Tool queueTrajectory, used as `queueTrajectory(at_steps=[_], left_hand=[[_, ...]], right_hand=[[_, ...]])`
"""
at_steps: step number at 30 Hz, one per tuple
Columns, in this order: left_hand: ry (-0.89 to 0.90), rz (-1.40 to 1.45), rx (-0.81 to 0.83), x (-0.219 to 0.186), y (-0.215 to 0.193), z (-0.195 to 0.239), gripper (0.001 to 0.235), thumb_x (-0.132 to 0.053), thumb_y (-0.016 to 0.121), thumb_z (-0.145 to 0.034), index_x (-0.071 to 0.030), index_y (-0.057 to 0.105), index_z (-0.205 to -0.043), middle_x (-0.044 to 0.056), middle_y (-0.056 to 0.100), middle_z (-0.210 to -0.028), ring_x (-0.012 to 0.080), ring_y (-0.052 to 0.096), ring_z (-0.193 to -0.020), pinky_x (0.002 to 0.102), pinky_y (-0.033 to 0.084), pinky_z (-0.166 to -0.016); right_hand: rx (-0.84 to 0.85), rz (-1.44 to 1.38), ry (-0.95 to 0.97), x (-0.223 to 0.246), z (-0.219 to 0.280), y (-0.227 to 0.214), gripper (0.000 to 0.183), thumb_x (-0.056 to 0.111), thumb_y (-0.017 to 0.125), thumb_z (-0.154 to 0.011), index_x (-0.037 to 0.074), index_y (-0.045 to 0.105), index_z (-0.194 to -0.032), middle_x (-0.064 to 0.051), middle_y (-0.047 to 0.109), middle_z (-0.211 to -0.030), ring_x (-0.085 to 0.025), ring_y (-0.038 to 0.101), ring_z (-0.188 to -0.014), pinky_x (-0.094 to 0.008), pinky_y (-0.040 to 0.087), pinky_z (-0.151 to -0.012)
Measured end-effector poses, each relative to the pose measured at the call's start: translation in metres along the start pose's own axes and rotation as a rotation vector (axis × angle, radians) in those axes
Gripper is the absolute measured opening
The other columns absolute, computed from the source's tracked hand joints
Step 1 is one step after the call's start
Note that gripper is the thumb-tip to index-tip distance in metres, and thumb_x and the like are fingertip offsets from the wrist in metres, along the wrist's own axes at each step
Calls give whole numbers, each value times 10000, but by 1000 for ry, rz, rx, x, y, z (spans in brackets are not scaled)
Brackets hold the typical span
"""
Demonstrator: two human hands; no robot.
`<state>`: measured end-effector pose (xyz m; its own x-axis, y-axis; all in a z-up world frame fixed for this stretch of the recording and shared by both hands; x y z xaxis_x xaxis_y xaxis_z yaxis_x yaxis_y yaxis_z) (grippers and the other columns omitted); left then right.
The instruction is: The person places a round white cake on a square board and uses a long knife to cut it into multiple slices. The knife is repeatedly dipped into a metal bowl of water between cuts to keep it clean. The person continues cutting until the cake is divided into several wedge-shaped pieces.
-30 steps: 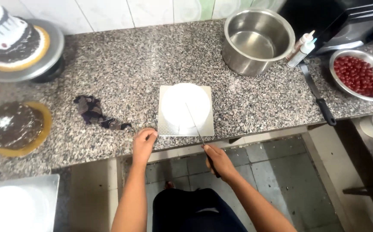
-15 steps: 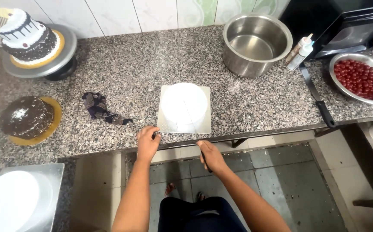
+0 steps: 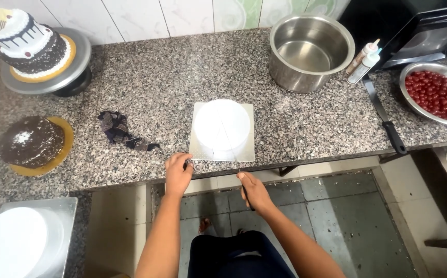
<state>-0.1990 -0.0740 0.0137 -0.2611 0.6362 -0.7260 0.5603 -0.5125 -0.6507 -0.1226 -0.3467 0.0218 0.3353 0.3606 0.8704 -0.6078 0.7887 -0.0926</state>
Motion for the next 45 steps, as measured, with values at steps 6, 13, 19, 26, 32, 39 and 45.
queueTrajectory(at_steps=[6, 13, 19, 26, 32, 39, 45], left_hand=[[0, 2, 0, -2, 0, 0, 313, -83, 727, -825, -129, 733, -1134, 89, 625, -1264, 340, 484, -1249, 425, 398, -1086], [1, -7, -9, -7, -2, 0, 316, -81, 721, -826, -125, 731, -1138, 97, 624, -1262, 345, 484, -1252, 434, 398, -1083], [5, -17, -21, -10, -2, 1, 311, -87, 717, -826, -122, 731, -1134, 96, 630, -1250, 344, 490, -1247, 435, 405, -1076], [6, -14, -36, -16, -4, 3, 312, -87, 709, -837, -112, 725, -1148, 94, 637, -1244, 349, 496, -1230, 433, 414, -1067], [21, -20, -46, -17, -4, 3, 316, -86, 700, -837, -102, 720, -1152, 92, 637, -1244, 352, 499, -1217, 439, 416, -1062], [80, -94, -80, -26, -3, 5, 327, -80, 665, -836, -97, 720, -1157, 75, 654, -1274, 351, 508, -1208, 452, 412, -1069], [73, -122, -74, -28, -3, 4, 322, -93, 654, -827, -102, 733, -1139, 46, 667, -1296, 335, 527, -1202, 440, 422, -1069]], right_hand=[[20, -44, 10, -7, -2, 1, 512, 445, 445, -1013, 82, 635, -1319, -33, 508, -568, -149, 438, -390, -317, 375, -421], [25, -42, 14, -16, -6, 1, 522, 452, 446, -1016, 85, 630, -1337, -31, 509, -565, -139, 442, -394, -307, 374, -422], [25, -55, 36, -24, -10, 2, 527, 459, 450, -1016, 82, 639, -1332, -24, 504, -569, -132, 430, -393, -298, 367, -421], [28, -90, 30, -33, -15, 3, 510, 447, 450, -1025, 79, 632, -1328, -23, 505, -558, -125, 431, -386, -290, 366, -409], [22, -106, 48, -33, -14, 5, 499, 449, 459, -1023, 90, 633, -1323, -20, 496, -551, -118, 424, -385, -290, 335, -384], [19, -121, 56, -44, -21, 5, 506, 453, 466, -1024, 100, 628, -1348, -14, 498, -553, -109, 418, -391, -283, 327, -381], [3, -123, 74, -51, -30, 5, 510, 461, 480, -1020, 100, 622, -1350, -19, 498, -553, -112, 412, -394, -280, 332, -387]])
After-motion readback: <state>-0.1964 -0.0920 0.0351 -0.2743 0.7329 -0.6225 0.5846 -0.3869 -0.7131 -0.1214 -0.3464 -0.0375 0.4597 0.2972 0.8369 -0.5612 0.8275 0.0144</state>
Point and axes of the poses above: each hand's wrist, its own z-axis away from the middle knuckle, its own y-axis out of the palm, x = y × z, the point moved 7 cm from there along -z, towards the middle knuckle
